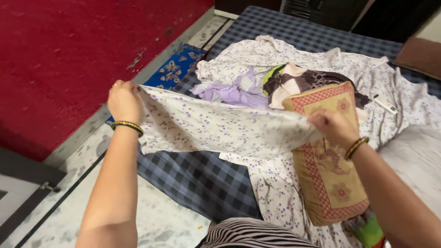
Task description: The person puts a floral-patterned pillowcase onto a tan pillow by pulling the cover over the pillow and smoothing the fabric on a bed.
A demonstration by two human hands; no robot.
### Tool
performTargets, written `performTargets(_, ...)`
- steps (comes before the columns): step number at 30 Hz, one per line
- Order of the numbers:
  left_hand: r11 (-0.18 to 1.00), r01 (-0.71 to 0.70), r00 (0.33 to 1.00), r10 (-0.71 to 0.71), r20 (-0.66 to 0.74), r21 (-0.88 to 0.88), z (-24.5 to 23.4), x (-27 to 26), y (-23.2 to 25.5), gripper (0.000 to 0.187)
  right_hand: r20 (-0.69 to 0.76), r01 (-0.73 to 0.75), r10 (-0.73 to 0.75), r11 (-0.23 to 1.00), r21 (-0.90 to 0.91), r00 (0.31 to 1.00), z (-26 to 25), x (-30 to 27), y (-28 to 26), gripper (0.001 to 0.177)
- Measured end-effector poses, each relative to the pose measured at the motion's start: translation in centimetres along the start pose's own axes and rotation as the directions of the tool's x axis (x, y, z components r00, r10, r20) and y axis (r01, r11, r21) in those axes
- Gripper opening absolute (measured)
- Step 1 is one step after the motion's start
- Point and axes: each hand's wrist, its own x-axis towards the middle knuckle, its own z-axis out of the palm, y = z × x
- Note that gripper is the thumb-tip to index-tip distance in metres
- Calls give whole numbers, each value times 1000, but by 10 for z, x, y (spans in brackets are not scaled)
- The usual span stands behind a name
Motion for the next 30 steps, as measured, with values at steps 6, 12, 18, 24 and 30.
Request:
performTargets(6, 912, 73, 997, -63, -38, 403, -30, 29, -35, 9, 320, -65, 2, 980, 186, 947, 82, -7, -10, 22)
performTargets(12, 948, 279, 934, -305, -188, -154, -25, 91, -51, 10, 488, -168, -159, 812, 559, 858, 140, 5, -45, 17)
performTargets(18, 952, 249, 962, -223, 155, -176, 108, 115, -57, 25, 304, -186, -127, 557, 809, 944, 230, 36, -20, 15)
performTargets(24, 953, 299, 764, -214, 609, -40, 250, 56, -48, 67, 196, -139, 95, 964, 226, 976, 270, 52, -5, 24)
performTargets(30, 898, 408, 718, -204, 665, -165, 301, 5, -7, 84, 187, -319, 335, 941, -108, 924, 272, 79, 27, 51)
